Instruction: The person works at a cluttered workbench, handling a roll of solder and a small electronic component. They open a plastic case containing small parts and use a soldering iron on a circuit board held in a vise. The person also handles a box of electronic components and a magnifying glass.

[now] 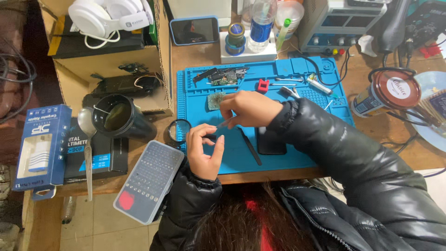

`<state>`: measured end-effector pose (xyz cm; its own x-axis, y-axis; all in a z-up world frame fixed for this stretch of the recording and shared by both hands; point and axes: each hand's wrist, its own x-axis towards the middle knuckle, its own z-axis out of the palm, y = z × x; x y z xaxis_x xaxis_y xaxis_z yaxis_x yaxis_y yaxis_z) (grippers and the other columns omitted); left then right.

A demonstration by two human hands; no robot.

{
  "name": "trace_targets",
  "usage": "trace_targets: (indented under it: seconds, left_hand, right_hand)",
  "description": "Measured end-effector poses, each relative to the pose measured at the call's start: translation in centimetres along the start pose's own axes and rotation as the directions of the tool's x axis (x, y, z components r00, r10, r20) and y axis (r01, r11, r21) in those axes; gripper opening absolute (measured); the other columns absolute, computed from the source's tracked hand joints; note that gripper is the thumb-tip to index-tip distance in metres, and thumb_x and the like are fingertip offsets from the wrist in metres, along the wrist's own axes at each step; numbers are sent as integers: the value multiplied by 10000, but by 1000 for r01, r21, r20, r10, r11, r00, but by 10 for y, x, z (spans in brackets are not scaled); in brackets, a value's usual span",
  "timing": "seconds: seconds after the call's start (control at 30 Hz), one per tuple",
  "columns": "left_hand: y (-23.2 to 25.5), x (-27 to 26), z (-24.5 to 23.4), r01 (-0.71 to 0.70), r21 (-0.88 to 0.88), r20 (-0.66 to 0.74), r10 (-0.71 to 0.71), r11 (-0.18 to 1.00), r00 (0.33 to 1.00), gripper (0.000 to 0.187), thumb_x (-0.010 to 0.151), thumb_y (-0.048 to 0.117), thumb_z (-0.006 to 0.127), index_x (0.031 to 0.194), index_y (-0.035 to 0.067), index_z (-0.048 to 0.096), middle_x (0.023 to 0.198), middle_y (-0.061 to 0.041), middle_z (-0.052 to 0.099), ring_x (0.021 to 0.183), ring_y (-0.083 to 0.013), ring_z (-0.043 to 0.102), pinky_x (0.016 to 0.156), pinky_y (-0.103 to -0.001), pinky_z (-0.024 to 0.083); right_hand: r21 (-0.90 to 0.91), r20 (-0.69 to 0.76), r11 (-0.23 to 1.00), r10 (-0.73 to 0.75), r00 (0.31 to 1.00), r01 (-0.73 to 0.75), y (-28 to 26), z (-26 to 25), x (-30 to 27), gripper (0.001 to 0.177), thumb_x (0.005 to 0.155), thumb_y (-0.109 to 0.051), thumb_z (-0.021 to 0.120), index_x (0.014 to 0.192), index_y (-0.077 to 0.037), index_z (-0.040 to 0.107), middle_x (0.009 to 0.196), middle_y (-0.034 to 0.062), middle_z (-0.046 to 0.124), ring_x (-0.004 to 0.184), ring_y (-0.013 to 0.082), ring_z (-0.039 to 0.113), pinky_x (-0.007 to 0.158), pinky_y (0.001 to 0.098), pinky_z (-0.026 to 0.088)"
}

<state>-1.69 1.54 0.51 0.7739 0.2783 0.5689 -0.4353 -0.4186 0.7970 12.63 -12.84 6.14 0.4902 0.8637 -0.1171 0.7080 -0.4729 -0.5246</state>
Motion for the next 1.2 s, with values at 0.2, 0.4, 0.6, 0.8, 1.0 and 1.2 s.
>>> trace_targets:
  seconds: [0.2,0.4,0.6,0.8,1.0,1.2]
  left_hand:
    - [-20,-10,5,109,-114,103,-97,987,990,378,958,347,617,1184,76,481,1189,-83,484,980,-183,513,732,-298,515]
    - [-30,-16,12,293,-389,221,-221,873,950,581,900,420,640,1231,-27,471,1167,-216,575,850,-210,623,692,-308,570]
    - [-34,-14,11,369,-374,105,-357,851,928,209,881,123,708,1056,26,647,1018,-154,716,693,-153,687,578,-264,597]
    - [-31,-10,11,273,-396,48,-278,877,959,187,884,62,688,1052,-15,662,942,-167,665,757,-192,672,593,-293,603]
    - [-23,-8,9,184,-325,40,-181,927,983,181,856,20,716,1028,-33,690,916,-120,612,810,-170,642,600,-286,584]
    - [-20,-7,9,202,-289,42,-198,936,979,184,812,13,758,986,-23,710,867,-130,645,776,-177,660,598,-270,577]
  right_hand:
    - [-102,-527,863,-469,709,495,-12,7,-26,109,879,-100,715,807,-149,649,766,8,583,625,252,630,477,327,505]
    - [-718,-363,470,-882,300,513,-15,17,-30,174,839,-5,660,699,-107,654,783,73,672,694,196,641,460,272,475]
    - [-536,-475,485,-850,228,691,-19,14,-24,168,843,137,605,726,17,607,829,196,655,708,318,684,548,289,550]
    - [300,-730,763,-201,653,572,-20,20,-36,159,784,110,706,904,6,698,857,155,724,726,309,731,565,357,608]
    - [516,-631,680,-109,768,521,-16,30,-31,101,773,51,759,840,23,688,779,162,716,694,248,718,559,344,601]
    - [549,-590,679,-100,801,488,-14,32,-32,118,775,17,762,857,2,678,779,137,714,720,225,702,576,357,608]
